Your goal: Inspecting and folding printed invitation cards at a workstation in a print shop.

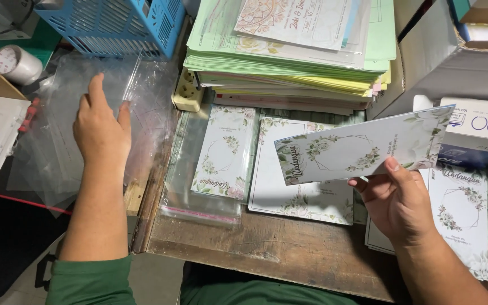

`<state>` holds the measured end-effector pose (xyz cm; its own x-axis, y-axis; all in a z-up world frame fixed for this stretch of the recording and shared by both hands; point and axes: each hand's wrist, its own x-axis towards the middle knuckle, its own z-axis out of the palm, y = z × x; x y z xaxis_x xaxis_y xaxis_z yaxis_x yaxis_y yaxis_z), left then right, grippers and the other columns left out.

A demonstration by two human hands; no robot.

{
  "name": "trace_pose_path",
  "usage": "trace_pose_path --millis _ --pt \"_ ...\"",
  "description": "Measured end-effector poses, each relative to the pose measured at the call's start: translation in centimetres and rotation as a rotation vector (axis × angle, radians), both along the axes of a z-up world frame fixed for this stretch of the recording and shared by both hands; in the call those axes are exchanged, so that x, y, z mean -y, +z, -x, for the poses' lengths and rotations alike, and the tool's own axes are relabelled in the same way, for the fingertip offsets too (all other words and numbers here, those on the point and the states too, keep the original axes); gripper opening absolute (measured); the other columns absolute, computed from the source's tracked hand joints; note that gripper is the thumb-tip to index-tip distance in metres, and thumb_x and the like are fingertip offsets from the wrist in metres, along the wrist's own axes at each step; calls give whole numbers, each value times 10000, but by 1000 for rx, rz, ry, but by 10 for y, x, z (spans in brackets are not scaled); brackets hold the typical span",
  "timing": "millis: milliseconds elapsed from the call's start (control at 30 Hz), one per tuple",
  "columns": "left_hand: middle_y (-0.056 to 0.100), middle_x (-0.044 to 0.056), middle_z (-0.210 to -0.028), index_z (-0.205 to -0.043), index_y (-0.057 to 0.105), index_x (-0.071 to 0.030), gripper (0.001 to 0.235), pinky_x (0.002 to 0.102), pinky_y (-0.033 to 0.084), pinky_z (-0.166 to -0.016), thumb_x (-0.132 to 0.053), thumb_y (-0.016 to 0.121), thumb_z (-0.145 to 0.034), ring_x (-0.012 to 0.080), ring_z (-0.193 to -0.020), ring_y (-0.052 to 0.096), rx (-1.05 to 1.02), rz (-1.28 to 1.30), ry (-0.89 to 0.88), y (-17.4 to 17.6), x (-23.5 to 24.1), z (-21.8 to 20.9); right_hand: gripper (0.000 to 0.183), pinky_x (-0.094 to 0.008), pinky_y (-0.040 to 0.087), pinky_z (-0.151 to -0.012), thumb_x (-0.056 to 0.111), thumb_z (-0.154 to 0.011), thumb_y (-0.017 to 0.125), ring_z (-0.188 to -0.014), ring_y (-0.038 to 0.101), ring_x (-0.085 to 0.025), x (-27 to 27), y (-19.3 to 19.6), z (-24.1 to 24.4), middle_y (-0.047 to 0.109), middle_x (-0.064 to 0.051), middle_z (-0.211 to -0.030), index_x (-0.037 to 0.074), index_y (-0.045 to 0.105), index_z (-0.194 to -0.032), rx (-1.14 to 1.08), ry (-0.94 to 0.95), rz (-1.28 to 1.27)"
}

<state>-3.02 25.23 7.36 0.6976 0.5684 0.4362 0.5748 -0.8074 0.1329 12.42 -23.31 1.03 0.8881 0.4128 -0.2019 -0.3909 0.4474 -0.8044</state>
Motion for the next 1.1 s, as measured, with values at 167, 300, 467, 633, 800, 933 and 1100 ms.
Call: trace_pose_path --millis 167,300,467,633,800,933,1100 --pt "569 165 -1283 -1581 315 -121 726 529 506 -868 -19 673 -959 369 -1106 584 -118 352 50 18 13 -17 352 -397 611 -739 277 -1041 677 -704 659 -216 -4 -1 -2 591 -23 -617 91 653 -743 -77 -60 61" --pt "524 212 -1292 -1501 500 -16 684 600 467 -883 133 693 -862 438 -1158 541 -25 -12 -133 20 29 -16 311 -357 591 -718 270 -1021 697 -803 692 -279 -6 6 0 627 -63 -696 82 621 -786 -139 -52 90" --pt "543 148 -1372 -1490 478 -55 599 474 460 -1028 -202 681 -946 293 -1172 566 -107 405 -363 76 141 -31 266 -414 596 -836 172 -958 726 -797 649 -284 -7 -1 0 515 6 -718 113 601 -731 -175 -82 90" --pt "209 58 -1707 -1641 168 -177 1041 511 334 -1162 -618 666 -840 277 -1465 361 -723 938 -507 96 202 -46 135 -373 649 -870 143 -884 781 -945 768 -384 0 -17 3 644 -36 -772 48 685 -871 -303 -98 103" --pt "657 142 -594 -868 719 27 644 270 489 -447 -590 570 -969 223 -419 585 -315 1172 -850 8 216 -42 386 -510 681 -754 81 -885 673 -910 777 -384 7 -66 13 764 -241 -1079 43 636 -1267 18 109 -115" --pt "793 125 -907 -999 793 -69 293 349 563 -831 -315 635 -1021 99 -845 610 209 1510 -859 -58 208 -54 353 -530 669 -795 70 -910 661 -1000 767 -396 -29 24 22 758 -251 -1132 30 639 -1260 137 143 -113" --pt "577 -73 -729 -759 613 -150 273 285 447 -649 -254 606 -1011 86 -699 536 424 1454 -734 -23 200 -56 414 -461 514 -1145 -40 -942 628 -1309 615 -270 1 -16 9 646 -137 -1372 120 597 -1323 277 -96 -87"
